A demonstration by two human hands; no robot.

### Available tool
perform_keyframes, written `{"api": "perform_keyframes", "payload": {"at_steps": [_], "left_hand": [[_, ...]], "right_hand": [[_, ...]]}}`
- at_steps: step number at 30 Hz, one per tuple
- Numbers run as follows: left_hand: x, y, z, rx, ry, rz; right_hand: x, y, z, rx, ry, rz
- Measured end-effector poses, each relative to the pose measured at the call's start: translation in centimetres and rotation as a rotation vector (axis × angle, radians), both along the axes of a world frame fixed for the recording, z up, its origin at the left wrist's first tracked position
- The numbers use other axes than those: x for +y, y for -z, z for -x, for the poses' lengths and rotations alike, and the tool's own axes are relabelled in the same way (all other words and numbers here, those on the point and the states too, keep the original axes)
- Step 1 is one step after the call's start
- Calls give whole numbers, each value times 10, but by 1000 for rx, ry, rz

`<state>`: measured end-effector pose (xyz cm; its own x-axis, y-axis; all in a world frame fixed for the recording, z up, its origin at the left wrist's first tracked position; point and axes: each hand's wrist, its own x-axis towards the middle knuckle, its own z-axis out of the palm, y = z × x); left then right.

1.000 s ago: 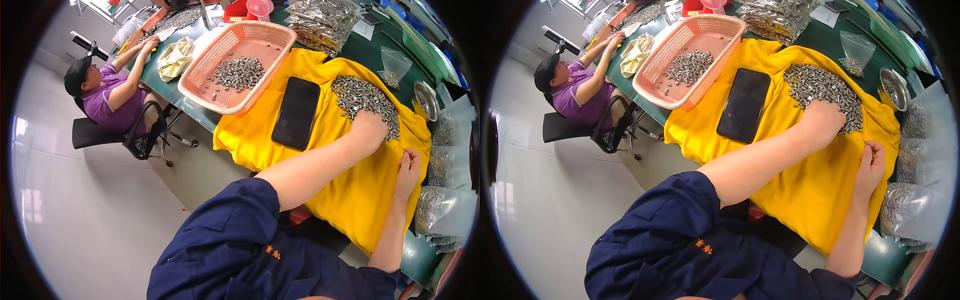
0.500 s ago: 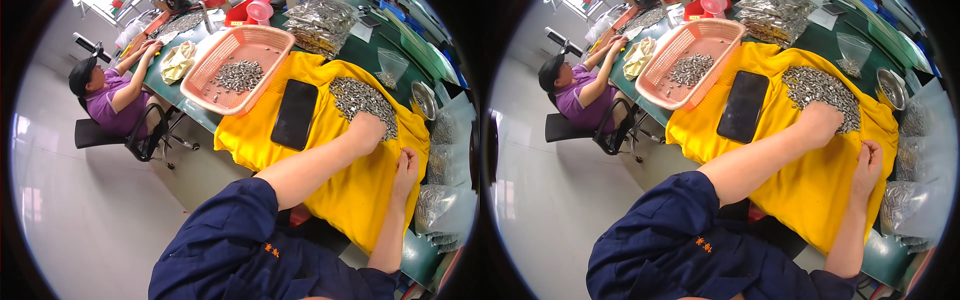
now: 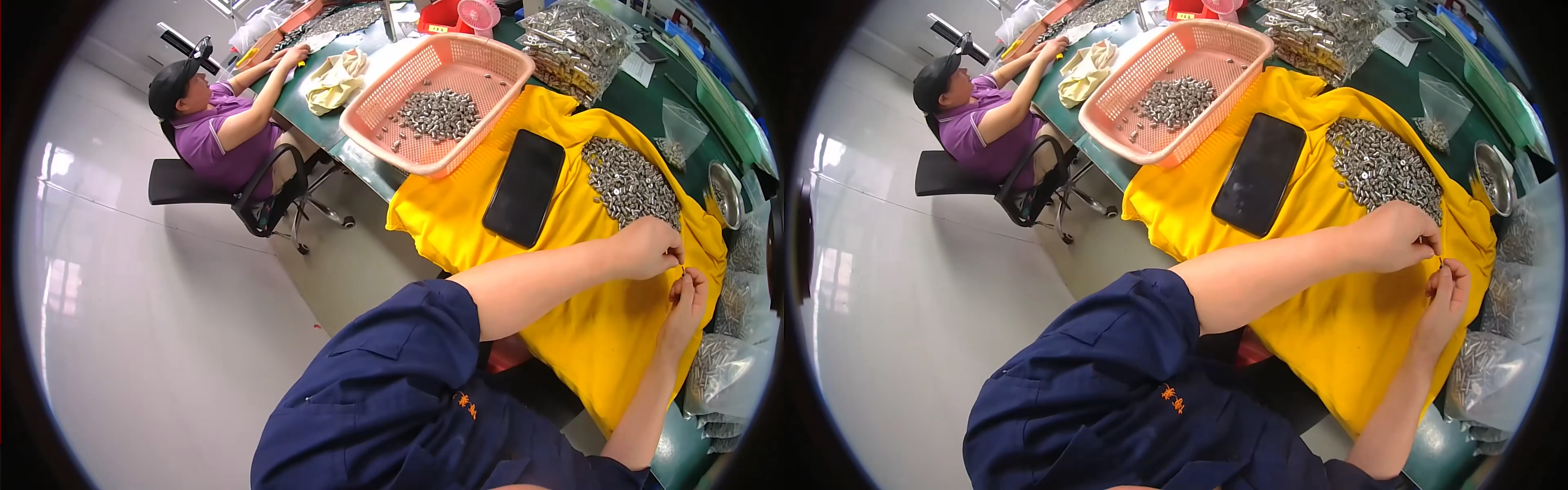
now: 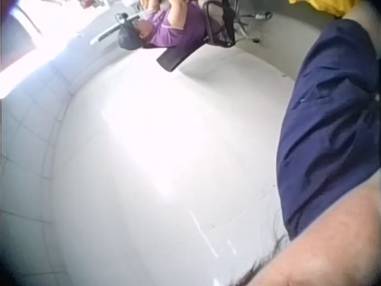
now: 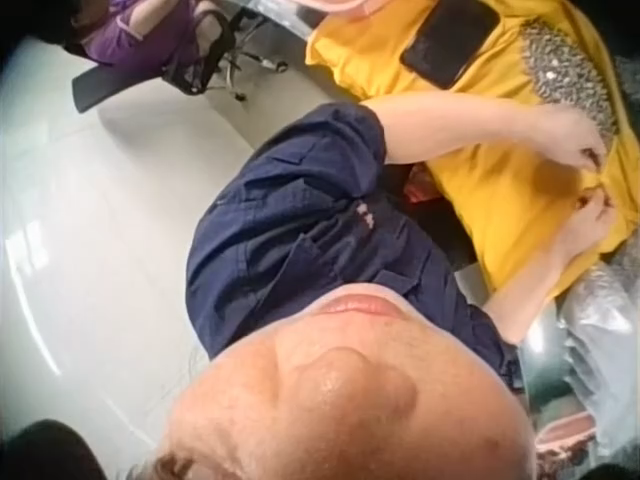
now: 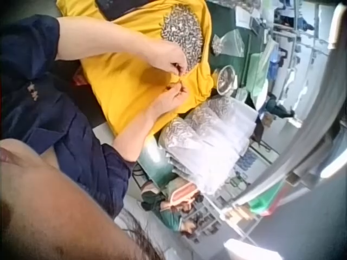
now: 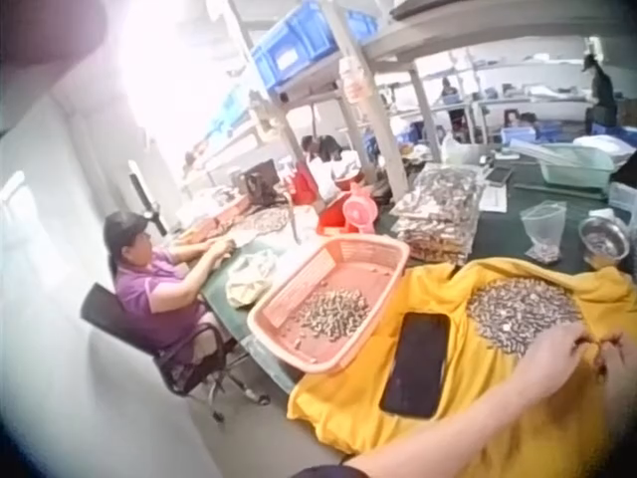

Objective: Sorting and inspecting small metal components on a workbench in a factory setting.

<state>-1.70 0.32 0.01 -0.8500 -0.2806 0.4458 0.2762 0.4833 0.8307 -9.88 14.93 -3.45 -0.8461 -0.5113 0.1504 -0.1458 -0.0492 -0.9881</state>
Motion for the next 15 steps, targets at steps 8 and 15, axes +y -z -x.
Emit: {"api": "perform_keyframes", "payload": {"at_steps": [8,15], "left_hand": [[4,-5,-1,-82,101,-178],[7,-11,-1,-116,133,-181]], "right_hand": [[5,-6,3,-211,-113,175],[8,-15,0,-396,-203,271]]}}
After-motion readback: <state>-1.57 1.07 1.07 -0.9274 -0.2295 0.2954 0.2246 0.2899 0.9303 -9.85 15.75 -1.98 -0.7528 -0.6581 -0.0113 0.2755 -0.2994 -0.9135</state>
